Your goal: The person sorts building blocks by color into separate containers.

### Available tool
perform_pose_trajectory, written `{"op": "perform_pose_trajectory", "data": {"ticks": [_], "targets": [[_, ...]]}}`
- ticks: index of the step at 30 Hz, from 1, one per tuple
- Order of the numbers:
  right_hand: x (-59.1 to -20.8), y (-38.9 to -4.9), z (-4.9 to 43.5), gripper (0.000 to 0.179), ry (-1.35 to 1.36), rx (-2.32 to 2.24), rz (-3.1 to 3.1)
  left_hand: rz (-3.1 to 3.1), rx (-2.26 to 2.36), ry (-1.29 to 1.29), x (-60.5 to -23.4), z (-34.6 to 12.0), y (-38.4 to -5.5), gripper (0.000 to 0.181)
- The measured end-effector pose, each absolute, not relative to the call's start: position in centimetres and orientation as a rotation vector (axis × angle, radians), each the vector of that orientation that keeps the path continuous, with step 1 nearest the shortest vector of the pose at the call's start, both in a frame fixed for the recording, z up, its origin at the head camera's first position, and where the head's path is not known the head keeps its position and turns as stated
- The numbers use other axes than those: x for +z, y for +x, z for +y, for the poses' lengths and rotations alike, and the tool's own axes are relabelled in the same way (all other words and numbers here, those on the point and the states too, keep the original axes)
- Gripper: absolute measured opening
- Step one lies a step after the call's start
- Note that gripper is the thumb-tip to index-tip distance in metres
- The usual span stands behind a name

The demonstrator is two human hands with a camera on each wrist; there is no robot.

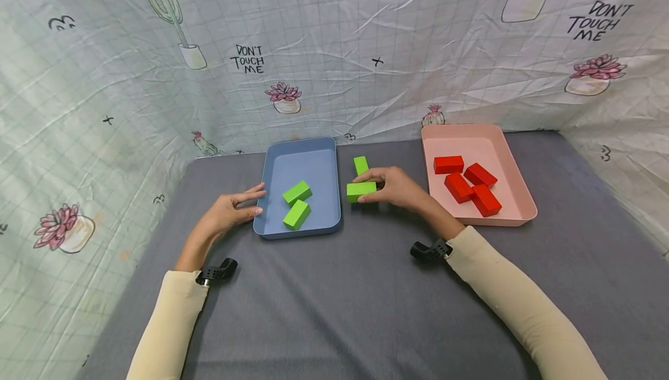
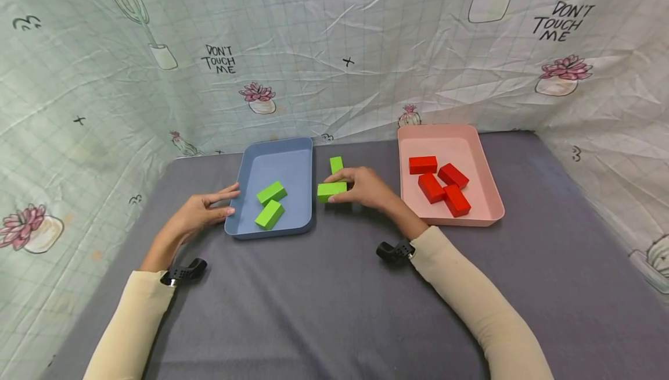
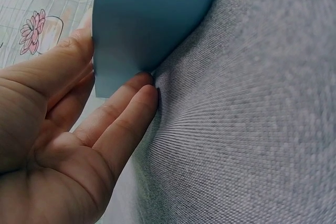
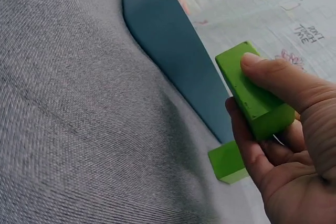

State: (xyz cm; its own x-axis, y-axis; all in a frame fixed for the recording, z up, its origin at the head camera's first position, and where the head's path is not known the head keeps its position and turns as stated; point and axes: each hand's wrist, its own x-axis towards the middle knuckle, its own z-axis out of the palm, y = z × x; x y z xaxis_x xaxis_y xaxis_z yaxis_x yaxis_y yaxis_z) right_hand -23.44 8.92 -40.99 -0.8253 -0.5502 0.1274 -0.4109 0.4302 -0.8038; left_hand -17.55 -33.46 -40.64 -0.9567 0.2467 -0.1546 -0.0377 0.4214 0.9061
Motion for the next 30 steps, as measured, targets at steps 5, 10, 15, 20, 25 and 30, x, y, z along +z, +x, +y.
{"op": "perform_pose_trajectory", "data": {"ticks": [5,10,15,20,25,30], "targets": [[-40.5,-23.3,9.1,0.042,-0.858,-1.375,2.558,2.412,1.551,0.186,-40.8,-33.5,-17.6,0.060],[-40.2,-23.1,9.2,0.040,-0.815,-1.404,2.544,2.413,1.563,0.198,-40.9,-33.5,-17.6,0.060],[-39.8,-23.1,9.5,0.039,-0.833,-1.397,2.558,2.414,1.567,0.190,-40.9,-33.5,-17.6,0.059],[-39.5,-23.2,9.6,0.039,-0.858,-1.403,2.563,2.422,1.571,0.188,-40.7,-33.5,-17.6,0.058],[-39.2,-23.0,9.6,0.040,-0.866,-1.398,2.578,2.418,1.567,0.195,-40.7,-33.5,-17.6,0.058],[-39.1,-23.0,9.6,0.041,-0.891,-1.386,2.591,2.411,1.559,0.193,-40.6,-33.6,-17.5,0.059]]}}
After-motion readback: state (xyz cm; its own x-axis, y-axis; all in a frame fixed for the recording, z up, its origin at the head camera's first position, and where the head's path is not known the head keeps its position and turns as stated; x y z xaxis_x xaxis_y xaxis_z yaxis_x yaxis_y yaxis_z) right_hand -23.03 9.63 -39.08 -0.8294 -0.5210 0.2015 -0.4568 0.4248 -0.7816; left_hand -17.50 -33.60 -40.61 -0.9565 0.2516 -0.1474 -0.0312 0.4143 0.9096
